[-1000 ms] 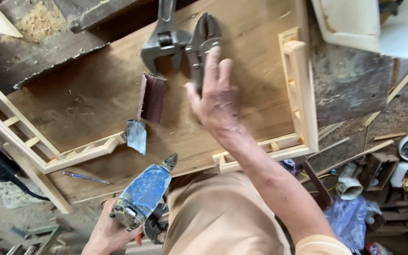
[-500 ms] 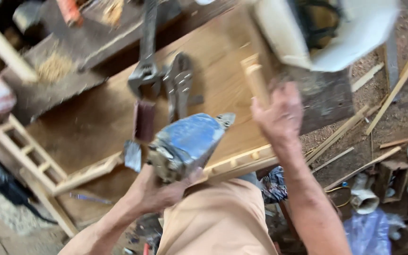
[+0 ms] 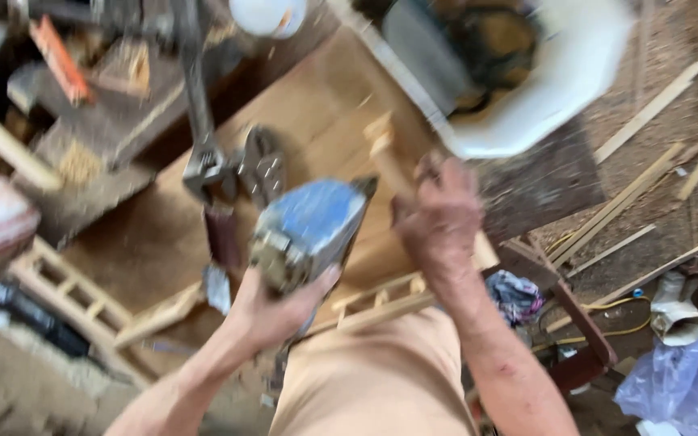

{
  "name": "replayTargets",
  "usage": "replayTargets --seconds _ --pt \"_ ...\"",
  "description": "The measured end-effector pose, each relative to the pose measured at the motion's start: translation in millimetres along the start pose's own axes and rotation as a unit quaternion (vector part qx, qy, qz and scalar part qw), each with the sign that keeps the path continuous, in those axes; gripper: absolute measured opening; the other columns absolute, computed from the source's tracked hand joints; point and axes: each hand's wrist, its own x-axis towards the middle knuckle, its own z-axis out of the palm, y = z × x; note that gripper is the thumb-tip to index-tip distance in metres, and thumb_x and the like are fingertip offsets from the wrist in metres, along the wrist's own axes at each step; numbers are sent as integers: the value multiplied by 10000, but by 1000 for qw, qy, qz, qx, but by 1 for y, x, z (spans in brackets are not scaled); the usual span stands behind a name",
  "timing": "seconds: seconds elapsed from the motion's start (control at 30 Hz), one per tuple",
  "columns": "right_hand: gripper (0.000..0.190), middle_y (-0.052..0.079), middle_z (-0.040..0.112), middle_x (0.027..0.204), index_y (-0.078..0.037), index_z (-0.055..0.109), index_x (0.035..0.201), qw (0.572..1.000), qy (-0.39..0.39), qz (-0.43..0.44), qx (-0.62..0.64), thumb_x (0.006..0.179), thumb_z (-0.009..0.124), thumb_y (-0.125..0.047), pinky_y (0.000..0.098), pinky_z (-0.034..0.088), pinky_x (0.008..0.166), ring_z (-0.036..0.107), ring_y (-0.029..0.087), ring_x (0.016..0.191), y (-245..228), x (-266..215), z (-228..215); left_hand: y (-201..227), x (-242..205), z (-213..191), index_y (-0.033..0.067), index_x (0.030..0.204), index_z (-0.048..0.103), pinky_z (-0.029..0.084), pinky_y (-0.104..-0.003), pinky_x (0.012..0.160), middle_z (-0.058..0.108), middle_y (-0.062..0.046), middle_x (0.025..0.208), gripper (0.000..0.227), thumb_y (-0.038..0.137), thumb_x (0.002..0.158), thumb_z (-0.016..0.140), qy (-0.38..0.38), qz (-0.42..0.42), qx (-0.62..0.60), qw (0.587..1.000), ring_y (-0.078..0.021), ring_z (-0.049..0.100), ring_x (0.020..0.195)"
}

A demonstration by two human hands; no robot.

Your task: The person sands a small wooden frame with sandpaper, then uses a pneumatic nail gun to attach a dowel rod to the frame. The person repeatedly positions the frame and drives nails along the dowel to secure it.

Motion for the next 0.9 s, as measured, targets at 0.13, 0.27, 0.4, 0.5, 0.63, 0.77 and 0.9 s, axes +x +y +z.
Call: replayTargets --seconds 0.13,0.27,0.4,0.5,0.63,0.77,0.9 --pt "381 100 603 959 -75 779 976 998 40 -36 -37 643 909 -208 416 567 761 639 344 858 -11 9 -15 -7 -4 3 -31 888 779 619 -288 698 784 -143 797 131 72 828 832 32 9 -129 991 -106 718 753" --pt "461 107 582 1007 -35 826 1106 998 38 -16 -53 697 943 -213 404 562 814 634 331 903 -4 6 -7 -4 3 0 5 802 722 528 -258 633 659 -69 624 81 -6 839 794 14 -31 -226 973 -66 576 581" --pt "414 97 573 1024 -12 837 1141 999 26 -9 -37 770 936 -165 388 562 821 628 300 912 -3 4 -9 -11 13 1 116 829 749 514 -324 581 639 -13 607 38 149 832 767 -19 20 -92 995 -83 558 590" --pt "439 120 559 983 69 786 1076 993 32 -73 -86 818 980 -228 383 513 653 561 269 843 -19 11 -25 11 15 -3 167 669 522 379 -291 517 437 52 614 219 210 856 626 -72 -80 -22 994 -89 380 609" --pt "402 126 560 982 41 779 1017 993 33 -61 -100 767 933 -233 423 522 623 574 303 830 -19 11 -24 7 17 -8 131 706 539 427 -273 505 481 25 629 200 175 864 653 -62 -71 -69 993 -91 433 571" --pt "474 90 558 982 -36 830 1098 994 62 -41 -75 657 919 -185 415 589 795 652 321 886 0 3 -5 -4 25 -19 8 749 691 515 -287 409 529 -81 488 98 -2 835 737 2 -23 -226 974 -126 539 416" --pt "481 103 547 975 -30 809 1102 993 77 -41 -80 655 872 -196 415 578 768 644 328 875 5 -3 5 34 34 -39 -6 664 671 477 -310 374 509 -80 440 153 -12 815 697 -4 -44 -174 984 -127 521 372"
